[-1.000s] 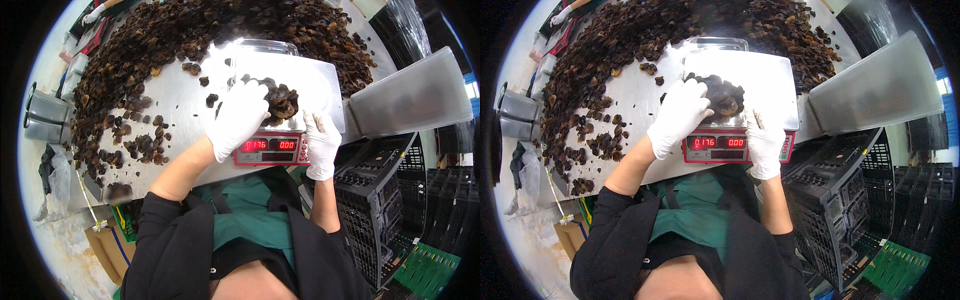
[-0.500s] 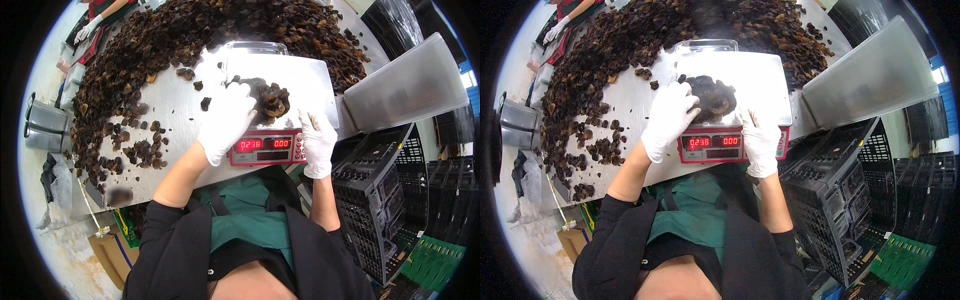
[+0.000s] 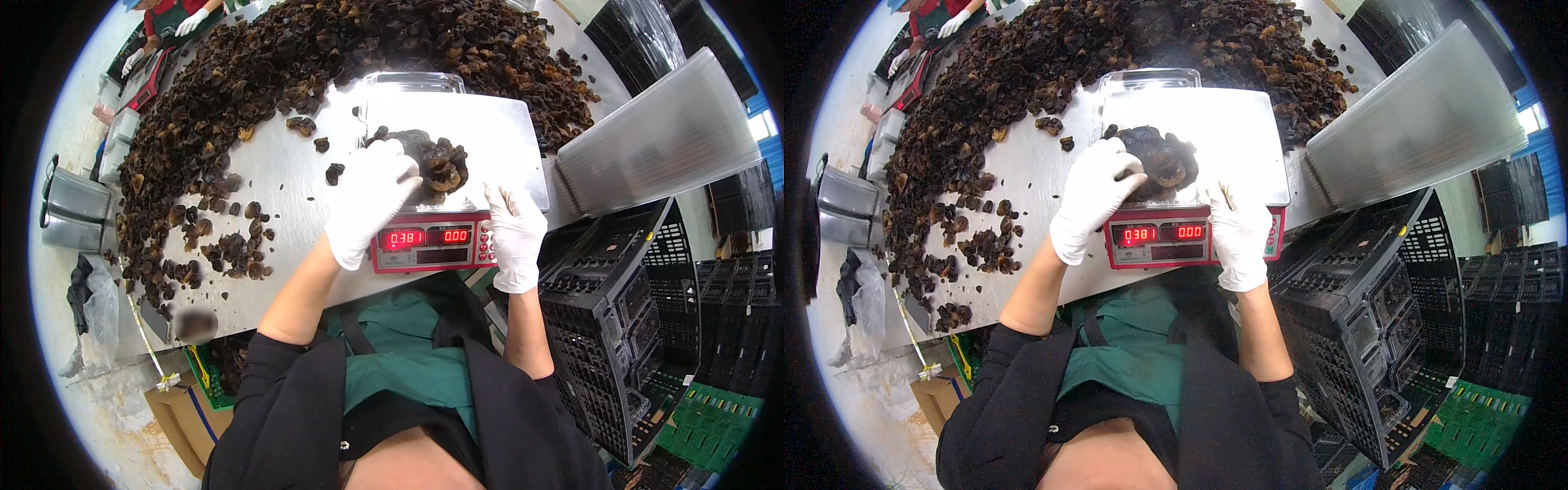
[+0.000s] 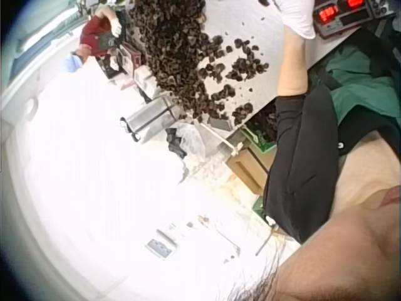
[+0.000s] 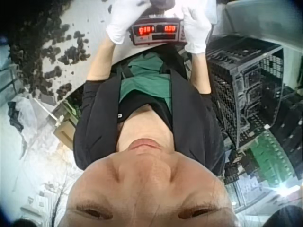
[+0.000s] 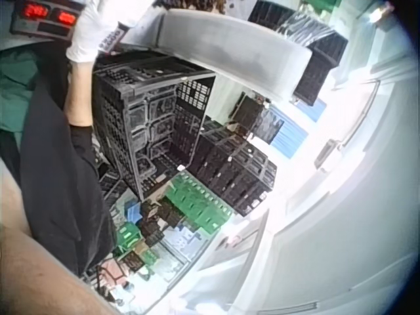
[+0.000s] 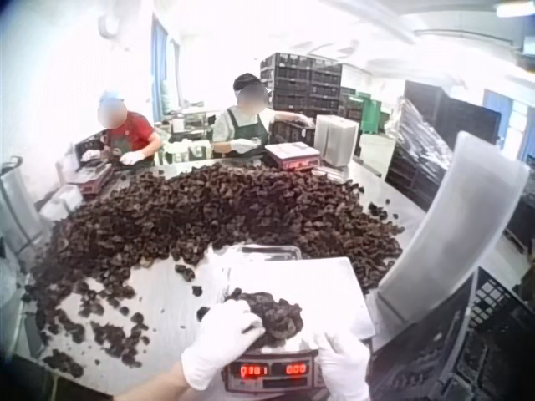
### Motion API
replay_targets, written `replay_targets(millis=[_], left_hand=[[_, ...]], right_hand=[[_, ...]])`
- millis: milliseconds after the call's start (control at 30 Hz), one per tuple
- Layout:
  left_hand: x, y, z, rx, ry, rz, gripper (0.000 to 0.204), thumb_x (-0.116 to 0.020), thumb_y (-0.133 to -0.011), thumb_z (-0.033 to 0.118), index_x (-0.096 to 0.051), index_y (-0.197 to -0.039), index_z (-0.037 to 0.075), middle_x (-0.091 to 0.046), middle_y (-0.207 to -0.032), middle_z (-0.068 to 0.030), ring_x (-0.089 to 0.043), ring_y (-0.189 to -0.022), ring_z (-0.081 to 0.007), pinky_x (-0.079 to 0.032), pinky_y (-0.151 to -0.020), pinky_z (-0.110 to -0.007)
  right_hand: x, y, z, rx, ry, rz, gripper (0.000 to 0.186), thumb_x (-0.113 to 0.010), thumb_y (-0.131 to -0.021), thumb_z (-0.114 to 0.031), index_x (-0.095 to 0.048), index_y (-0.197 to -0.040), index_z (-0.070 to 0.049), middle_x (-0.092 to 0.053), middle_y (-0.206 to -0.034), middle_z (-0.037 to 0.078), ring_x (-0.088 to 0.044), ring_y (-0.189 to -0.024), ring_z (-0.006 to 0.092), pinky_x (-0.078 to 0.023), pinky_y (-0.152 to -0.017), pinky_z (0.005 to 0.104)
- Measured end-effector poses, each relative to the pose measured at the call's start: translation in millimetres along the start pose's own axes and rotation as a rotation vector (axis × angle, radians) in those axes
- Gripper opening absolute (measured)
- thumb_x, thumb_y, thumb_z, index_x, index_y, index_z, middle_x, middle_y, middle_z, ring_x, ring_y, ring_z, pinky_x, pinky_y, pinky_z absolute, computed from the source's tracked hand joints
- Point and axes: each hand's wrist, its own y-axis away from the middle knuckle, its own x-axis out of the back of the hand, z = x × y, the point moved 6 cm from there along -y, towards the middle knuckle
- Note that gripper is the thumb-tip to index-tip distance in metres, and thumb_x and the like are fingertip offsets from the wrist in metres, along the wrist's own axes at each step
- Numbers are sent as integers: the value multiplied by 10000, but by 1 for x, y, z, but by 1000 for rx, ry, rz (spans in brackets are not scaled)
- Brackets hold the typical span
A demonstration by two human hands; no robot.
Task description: The person scoops dried black mushrooms from a large pile on a stainless steel table into a clear plastic container placed on a digital scale. After weighing the mushrooms, the person places the filled container into a black crate and repeats the process.
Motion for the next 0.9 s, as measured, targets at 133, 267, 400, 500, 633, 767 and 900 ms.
replay_targets(millis=[133, 267, 400, 500, 633, 767, 900], left_hand=[[36, 5, -8, 377, 628, -37, 45, -740, -806, 68, -730, -849, 58, -586, -810, -10, -524, -758, -130, -428, -689, -257], [100, 60, -34, 456, 616, 54, 113, -691, -809, -49, -680, -910, 0, -625, -879, -42, -563, -775, -113, -438, -690, -246], [148, 196, -113, 776, 396, -265, 97, -698, -793, 59, -648, -843, -6, -602, -772, -12, -535, -693, -78, -432, -627, -239], [188, 377, -190, 945, -450, -676, 287, -761, -625, 48, -709, -907, 38, -698, -877, -155, -664, -824, -332, -526, -750, -402], [197, 333, -180, 889, -436, -127, 147, -742, -787, 118, -674, -877, 23, -663, -828, -107, -637, -721, -255, -518, -710, -332], [126, 173, -145, 942, 201, 151, 260, -563, -1000, 182, -705, -1174, 51, -714, -986, -26, -616, -808, -103, -497, -723, -263], [41, 28, -121, 715, 647, -107, 499, -536, -1014, 295, -447, -1489, 170, -676, -1173, -61, -632, -1001, -131, -490, -896, -275]], right_hand=[[0, -1, -2, 16, 14, -5, 203, -726, -916, -124, -713, -1047, 31, -699, -872, 21, -540, -593, 29, -480, -502, 205], [14, -7, 11, -15, 47, 45, 215, -725, -910, -126, -713, -1050, 37, -720, -880, 86, -623, -674, 105, -521, -628, 255], [20, -8, 2, -165, -5, 50, 245, -720, -919, -149, -708, -1069, 45, -717, -851, 85, -612, -648, 93, -526, -604, 260], [13, -11, 6, -225, -55, 21, 256, -691, -942, -154, -702, -1116, 34, -693, -815, 49, -563, -604, 57, -490, -543, 230], [1, -11, 25, -21, 114, -36, 379, -682, -952, -215, -637, -1219, 51, -703, -911, 79, -569, -607, 66, -475, -562, 230], [-23, -6, 3, -268, 18, -167, 445, -601, -1001, -289, -589, -1292, 47, -699, -824, 89, -592, -562, 83, -448, -518, 225], [-35, -6, -2, -401, -164, -311, 400, -545, -1029, -273, -593, -1297, 20, -669, -758, 46, -601, -555, 63, -418, -450, 219]])
